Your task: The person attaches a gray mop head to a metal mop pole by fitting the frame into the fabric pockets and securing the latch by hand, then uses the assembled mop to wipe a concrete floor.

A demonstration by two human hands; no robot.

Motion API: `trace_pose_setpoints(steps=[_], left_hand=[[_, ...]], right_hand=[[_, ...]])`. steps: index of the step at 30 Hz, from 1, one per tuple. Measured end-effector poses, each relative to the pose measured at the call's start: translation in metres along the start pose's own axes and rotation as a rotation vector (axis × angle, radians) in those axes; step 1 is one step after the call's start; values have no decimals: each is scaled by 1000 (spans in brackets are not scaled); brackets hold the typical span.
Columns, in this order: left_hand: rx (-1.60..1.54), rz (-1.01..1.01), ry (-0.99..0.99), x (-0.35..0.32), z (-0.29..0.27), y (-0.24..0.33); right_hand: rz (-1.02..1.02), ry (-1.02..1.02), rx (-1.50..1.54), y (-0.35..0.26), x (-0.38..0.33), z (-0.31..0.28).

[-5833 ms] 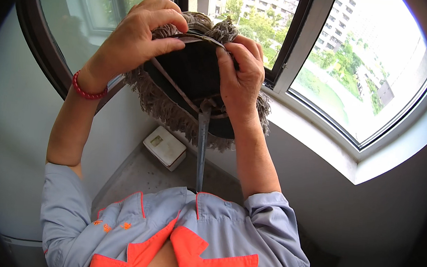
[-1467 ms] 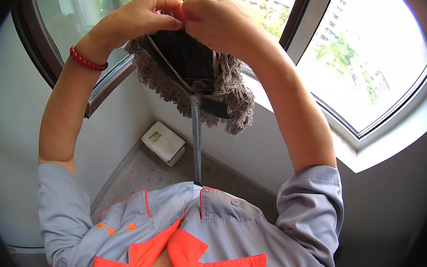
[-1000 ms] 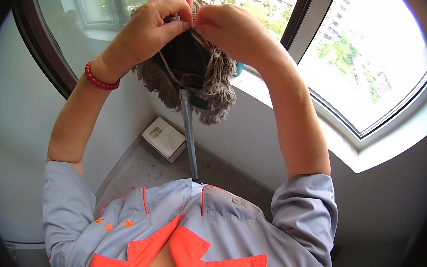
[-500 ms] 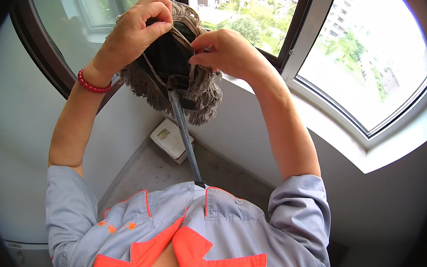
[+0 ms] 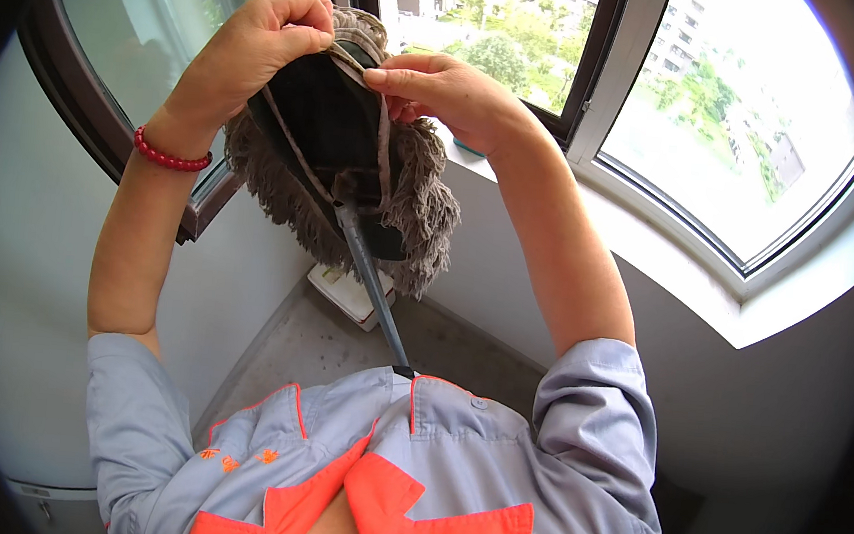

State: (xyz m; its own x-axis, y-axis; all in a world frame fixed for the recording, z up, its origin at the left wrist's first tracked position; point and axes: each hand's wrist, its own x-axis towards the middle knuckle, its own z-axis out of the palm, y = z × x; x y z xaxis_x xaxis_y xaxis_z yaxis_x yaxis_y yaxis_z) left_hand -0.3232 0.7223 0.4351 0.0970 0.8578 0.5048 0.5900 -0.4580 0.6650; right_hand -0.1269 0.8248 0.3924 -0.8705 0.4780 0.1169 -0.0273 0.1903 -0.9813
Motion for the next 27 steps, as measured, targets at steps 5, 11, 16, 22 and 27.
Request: trace_pose_setpoints(steps=[5, 11, 16, 22, 27], left_hand=[[13, -37, -38, 1, -14, 9], [30, -54, -78, 0, -13, 20], [-35, -56, -74, -1, -13, 20], [11, -71, -116, -2, -20, 25], [-89, -147, -134, -5, -23, 23]], right_hand=[[18, -72, 79, -16, 6, 3], [10, -234, 251, -7, 12, -13], [-18, -185, 279, -5, 9, -7], [-49, -144, -126, -33, 6, 6], [-5, -7, 104, -28, 2, 18]])
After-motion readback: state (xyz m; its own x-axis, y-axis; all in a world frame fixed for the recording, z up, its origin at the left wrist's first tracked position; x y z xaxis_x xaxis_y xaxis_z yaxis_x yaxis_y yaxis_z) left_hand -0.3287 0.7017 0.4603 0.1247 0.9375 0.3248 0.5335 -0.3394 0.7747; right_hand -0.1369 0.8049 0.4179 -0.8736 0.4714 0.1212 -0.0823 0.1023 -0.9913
